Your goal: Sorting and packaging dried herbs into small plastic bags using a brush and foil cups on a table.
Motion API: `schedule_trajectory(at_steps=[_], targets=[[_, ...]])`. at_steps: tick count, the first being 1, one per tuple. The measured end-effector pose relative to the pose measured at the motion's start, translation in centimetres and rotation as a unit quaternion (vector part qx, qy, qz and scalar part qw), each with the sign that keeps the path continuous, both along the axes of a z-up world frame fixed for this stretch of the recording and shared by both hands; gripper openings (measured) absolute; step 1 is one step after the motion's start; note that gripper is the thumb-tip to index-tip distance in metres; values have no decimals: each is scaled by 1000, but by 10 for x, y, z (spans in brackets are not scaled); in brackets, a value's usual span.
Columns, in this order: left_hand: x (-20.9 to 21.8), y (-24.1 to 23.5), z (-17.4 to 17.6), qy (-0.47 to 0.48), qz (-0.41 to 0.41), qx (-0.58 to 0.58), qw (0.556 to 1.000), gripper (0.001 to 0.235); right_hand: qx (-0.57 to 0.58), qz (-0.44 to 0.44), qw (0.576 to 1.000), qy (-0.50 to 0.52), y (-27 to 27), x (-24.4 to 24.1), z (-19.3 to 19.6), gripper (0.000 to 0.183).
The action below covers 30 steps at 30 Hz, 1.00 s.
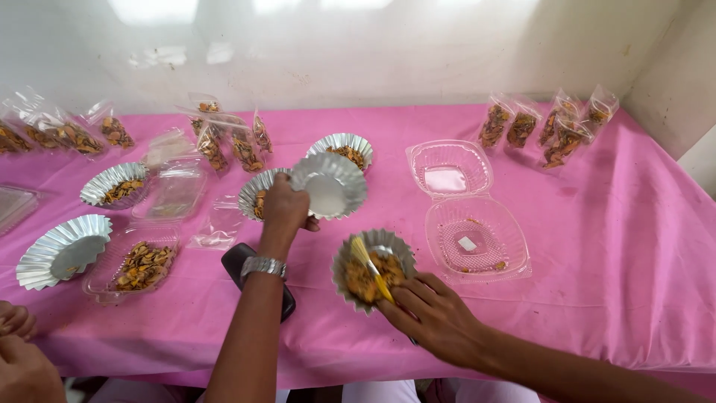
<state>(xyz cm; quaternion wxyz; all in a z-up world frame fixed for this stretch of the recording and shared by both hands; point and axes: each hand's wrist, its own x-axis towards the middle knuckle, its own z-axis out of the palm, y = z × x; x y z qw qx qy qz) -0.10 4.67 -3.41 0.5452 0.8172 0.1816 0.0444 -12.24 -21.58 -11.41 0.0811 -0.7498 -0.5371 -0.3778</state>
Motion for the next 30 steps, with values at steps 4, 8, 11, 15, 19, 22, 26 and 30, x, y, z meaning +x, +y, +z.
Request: schedule_trajectory(at_steps=[4, 8, 11, 15, 19, 22, 26, 30], targets=[[16, -19, -12, 66, -30, 17, 997, 57, 8, 6, 1000, 20, -23, -23, -2, 19], [28, -28, -30, 78, -54, 88, 992, 43, 10, -14, 999, 38, -35, -28, -7, 22], [32, -29, -41, 75, -82, 179, 978, 11, 20, -8, 999, 36, -33, -25, -4, 17], [45, -20, -60, 98, -113, 264, 953, 27, 27, 12, 999, 39, -26, -23, 2, 13], [29, -18, -46, 102, -104, 231, 962, 31, 42, 21, 998, 41, -20, -19, 1, 12], [21, -8, -50, 68, -86, 199, 974, 30, 46, 22, 998, 33, -18, -14, -4, 13], [21, 16, -80, -88, -64, 369, 923, 21, 35, 37, 997, 53, -20, -13, 3, 16], [-51, -8, -17, -87, -65, 337, 935, 29, 70, 15, 994, 78, -37, -5, -10, 30]])
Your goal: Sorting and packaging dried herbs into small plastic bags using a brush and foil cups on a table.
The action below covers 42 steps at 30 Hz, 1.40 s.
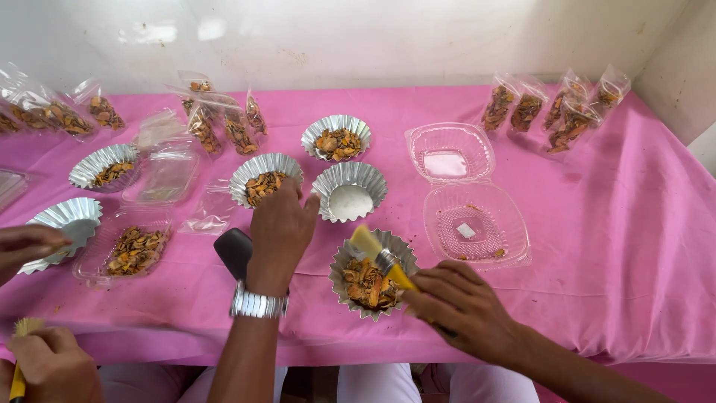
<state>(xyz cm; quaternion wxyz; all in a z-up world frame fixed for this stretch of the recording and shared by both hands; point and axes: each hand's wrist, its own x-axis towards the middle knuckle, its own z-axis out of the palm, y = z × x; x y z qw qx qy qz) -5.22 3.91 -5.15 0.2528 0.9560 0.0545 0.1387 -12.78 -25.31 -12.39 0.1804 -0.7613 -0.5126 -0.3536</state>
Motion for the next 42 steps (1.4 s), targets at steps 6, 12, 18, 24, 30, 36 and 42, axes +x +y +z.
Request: schedule_trajectory(at_steps=[6, 12, 18, 24, 30, 36, 42], targets=[[-76, -34, -3, 96, 37, -61, 993, 45, 135, -63, 985, 83, -6, 16, 42, 28], [-85, -42, -47, 82, 8, -148, 986, 40, 91, -56, 981, 159, 17, 52, 54, 36], [-82, -41, -55, 53, -2, -188, 981, 40, 45, -34, 974, 222, 58, 101, 55, 31], [-96, -37, -53, 22, 23, -169, 985, 40, 18, -71, 962, 262, 67, 132, 37, 31], [-123, -30, -36, 55, 77, -163, 982, 38, -96, -87, 961, 245, 51, 147, 14, 41], [-129, -7, -33, -30, 146, -178, 973, 35, -119, -41, 973, 194, 49, 159, 13, 40], [-132, -2, -42, -40, 153, -169, 973, 35, -160, -60, 938, 301, 49, 159, 33, 54]])
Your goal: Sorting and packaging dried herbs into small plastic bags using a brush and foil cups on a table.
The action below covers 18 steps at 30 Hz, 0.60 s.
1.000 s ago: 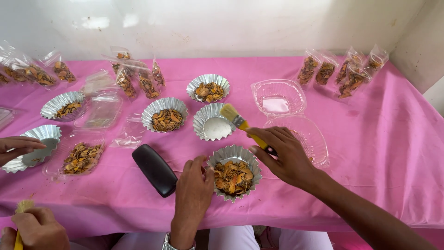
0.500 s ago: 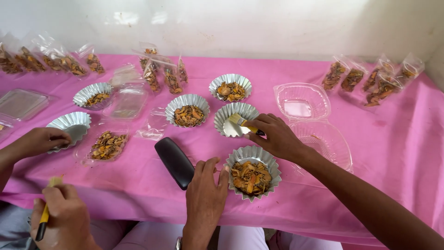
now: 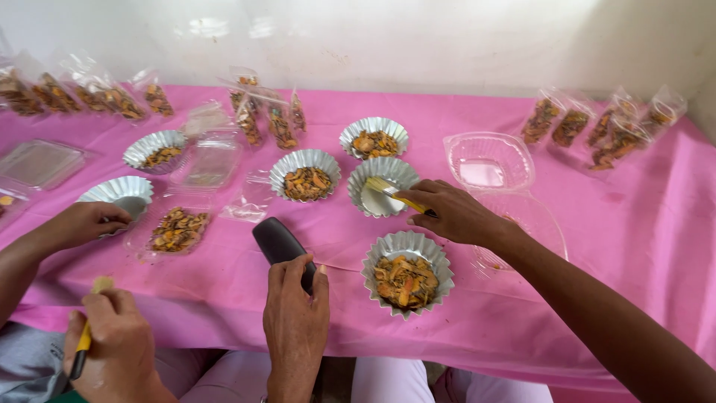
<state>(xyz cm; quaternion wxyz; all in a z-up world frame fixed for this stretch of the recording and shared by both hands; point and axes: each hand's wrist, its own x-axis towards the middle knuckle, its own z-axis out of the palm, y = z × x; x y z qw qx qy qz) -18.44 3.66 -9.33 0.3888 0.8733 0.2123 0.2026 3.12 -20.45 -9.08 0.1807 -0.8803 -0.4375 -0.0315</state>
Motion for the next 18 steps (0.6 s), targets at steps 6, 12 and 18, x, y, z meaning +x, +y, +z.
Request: schedule_trajectory(at_steps=[6, 12, 18], targets=[[6, -36, -7, -60, -100, 42, 992, 32, 53, -40, 998, 7, 4, -9, 1, 53], [29, -58, -23, -68, -217, 260, 938, 21, 180, -66, 981, -11, 11, -11, 4, 26], [51, -70, -17, 60, -321, 341, 882, 24, 310, -125, 936, 112, 20, -6, 5, 33]])
